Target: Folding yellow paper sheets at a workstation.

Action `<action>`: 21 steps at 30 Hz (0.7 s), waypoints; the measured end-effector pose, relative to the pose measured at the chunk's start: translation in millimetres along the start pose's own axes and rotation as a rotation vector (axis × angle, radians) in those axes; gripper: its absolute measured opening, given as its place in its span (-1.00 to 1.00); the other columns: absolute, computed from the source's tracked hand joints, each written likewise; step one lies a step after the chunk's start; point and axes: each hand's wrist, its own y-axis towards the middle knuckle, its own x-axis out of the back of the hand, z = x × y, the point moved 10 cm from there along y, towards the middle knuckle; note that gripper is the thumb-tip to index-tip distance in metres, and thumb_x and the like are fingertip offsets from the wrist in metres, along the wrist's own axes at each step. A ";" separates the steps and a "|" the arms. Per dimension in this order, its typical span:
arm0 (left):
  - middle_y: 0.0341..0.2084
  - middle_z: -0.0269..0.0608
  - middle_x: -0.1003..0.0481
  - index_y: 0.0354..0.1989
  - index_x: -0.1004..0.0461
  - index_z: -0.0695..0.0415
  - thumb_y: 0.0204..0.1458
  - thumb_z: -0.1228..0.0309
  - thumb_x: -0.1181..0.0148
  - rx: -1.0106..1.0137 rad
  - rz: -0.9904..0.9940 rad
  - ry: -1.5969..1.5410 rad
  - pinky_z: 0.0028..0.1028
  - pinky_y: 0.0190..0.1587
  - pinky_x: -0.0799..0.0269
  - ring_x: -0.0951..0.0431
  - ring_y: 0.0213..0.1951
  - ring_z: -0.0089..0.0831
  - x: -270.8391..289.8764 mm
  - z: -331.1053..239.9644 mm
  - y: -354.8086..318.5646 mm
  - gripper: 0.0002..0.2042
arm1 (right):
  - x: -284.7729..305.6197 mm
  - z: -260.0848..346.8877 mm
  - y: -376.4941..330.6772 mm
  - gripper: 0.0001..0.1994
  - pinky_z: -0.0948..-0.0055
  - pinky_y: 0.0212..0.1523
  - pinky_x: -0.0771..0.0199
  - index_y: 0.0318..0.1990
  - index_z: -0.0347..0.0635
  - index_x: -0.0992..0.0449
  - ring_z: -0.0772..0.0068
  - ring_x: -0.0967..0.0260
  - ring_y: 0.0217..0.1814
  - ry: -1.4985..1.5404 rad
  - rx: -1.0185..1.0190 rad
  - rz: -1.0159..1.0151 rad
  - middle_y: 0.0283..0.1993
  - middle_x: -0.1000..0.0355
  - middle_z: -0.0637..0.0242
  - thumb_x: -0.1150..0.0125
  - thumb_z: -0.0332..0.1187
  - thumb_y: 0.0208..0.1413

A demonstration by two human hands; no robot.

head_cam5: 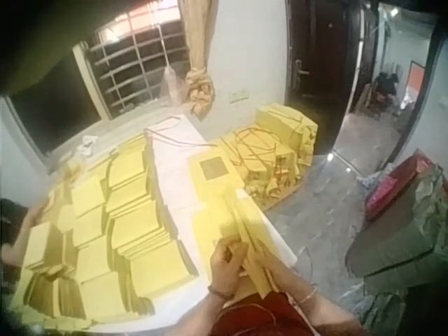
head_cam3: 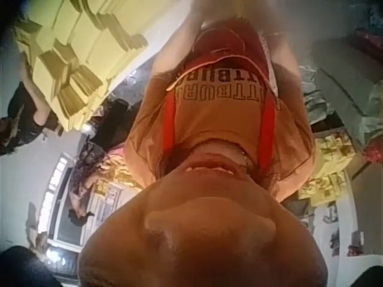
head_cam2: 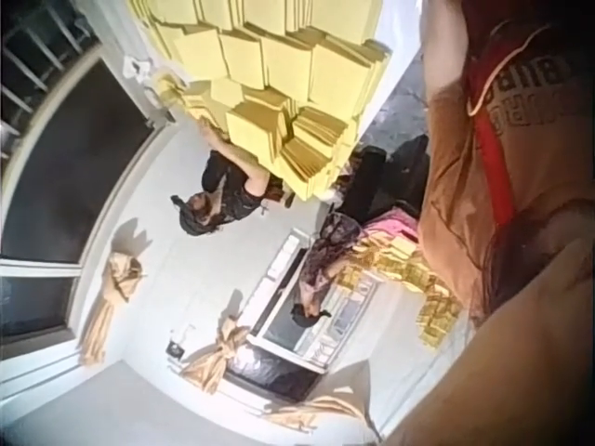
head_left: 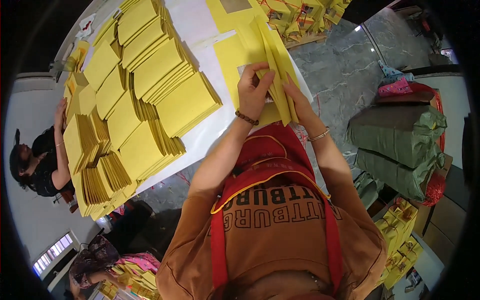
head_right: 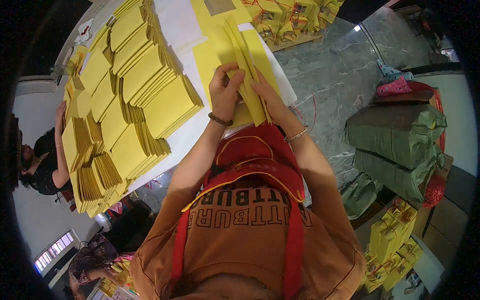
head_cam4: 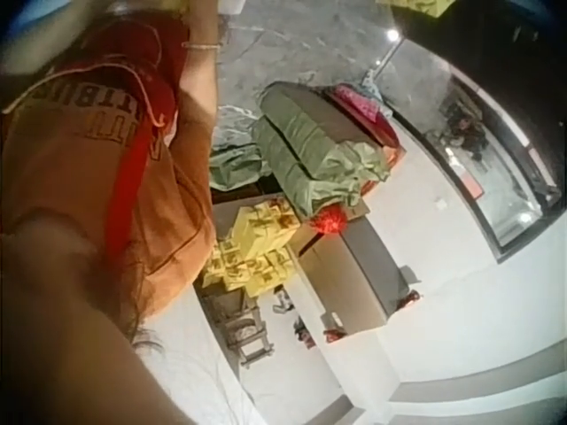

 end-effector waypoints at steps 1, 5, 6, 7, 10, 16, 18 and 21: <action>-0.69 -0.52 -0.23 -0.25 -0.35 0.20 -0.08 0.48 -0.13 0.000 0.001 0.000 -0.71 -0.66 -0.04 -0.13 -0.67 -0.78 -0.2 1.3 -0.6 -0.80 | -0.1 0.8 -0.8 -0.47 0.57 0.09 -0.07 0.23 -0.21 0.14 0.49 -0.04 0.14 0.000 0.000 -0.001 0.16 -0.03 0.31 0.21 -0.29 0.12; -0.73 -0.51 -0.21 -0.36 -0.34 0.20 -0.07 0.53 -0.07 -0.069 -0.059 0.079 -0.71 -0.66 -0.03 -0.13 -0.68 -0.77 6.9 -2.5 -2.5 -0.90 | 10.4 -14.6 -4.2 -0.51 0.54 0.06 -0.11 0.18 -0.22 0.04 0.52 -0.12 0.06 0.198 -0.137 -0.092 0.07 -0.13 0.31 0.21 -0.28 0.11; -0.73 -0.50 -0.20 -0.38 -0.33 0.20 -0.07 0.54 -0.05 -0.131 -0.073 0.092 -0.71 -0.66 -0.03 -0.13 -0.68 -0.77 8.4 -8.7 -2.8 -0.92 | 12.5 -20.0 -4.9 -0.52 0.53 0.05 -0.12 0.17 -0.22 0.02 0.53 -0.13 0.04 0.274 -0.186 -0.120 0.05 -0.15 0.31 0.20 -0.29 0.10; -0.73 -0.50 -0.20 -0.38 -0.33 0.20 -0.07 0.54 -0.05 -0.131 -0.073 0.093 -0.71 -0.66 -0.03 -0.13 -0.68 -0.77 8.6 -9.0 -3.2 -0.92 | 11.8 -19.5 -4.7 -0.52 0.53 0.05 -0.12 0.17 -0.22 0.02 0.53 -0.13 0.04 0.274 -0.186 -0.120 0.05 -0.15 0.31 0.20 -0.29 0.10; -0.64 -0.42 -0.27 -0.39 -0.31 0.21 -0.06 0.54 -0.02 -0.122 -0.064 0.150 -0.70 -0.62 -0.09 -0.17 -0.63 -0.75 3.9 -13.0 -3.8 -0.94 | 1.4 -6.0 -1.4 -0.51 0.55 0.05 -0.12 0.16 -0.22 0.01 0.51 -0.12 0.06 0.140 -0.070 -0.024 0.06 -0.15 0.31 0.18 -0.32 0.06; -0.42 -0.28 -0.36 -0.18 -0.34 0.26 -0.06 0.56 0.00 -0.252 -0.094 0.172 -0.69 -0.47 -0.22 -0.31 -0.48 -0.68 6.4 -24.8 -3.8 -0.77 | 5.0 -7.8 3.3 -0.44 0.57 0.11 -0.01 0.20 -0.24 0.08 0.47 -0.02 0.14 -0.019 0.000 -0.024 0.14 -0.06 0.25 0.14 -0.39 0.02; -0.38 -0.27 -0.38 -0.10 -0.33 0.27 -0.07 0.55 -0.05 -0.256 -0.012 0.220 -0.70 -0.48 -0.24 -0.34 -0.48 -0.67 0.1 -20.1 1.6 -0.70 | 3.3 -2.4 2.7 -0.40 0.56 0.16 0.09 0.22 -0.26 0.13 0.44 0.09 0.22 -0.125 0.051 -0.035 0.20 0.02 0.20 0.10 -0.42 0.00; -0.35 -0.27 -0.40 -0.13 -0.34 0.29 -0.10 0.52 -0.11 -0.077 0.008 0.027 -0.69 -0.49 -0.27 -0.36 -0.48 -0.67 -3.5 -13.8 -2.5 -0.69 | -3.3 10.2 1.0 -0.37 0.55 0.20 0.17 0.22 -0.28 0.14 0.42 0.17 0.26 -0.318 0.115 -0.040 0.22 0.08 0.19 0.07 -0.45 -0.02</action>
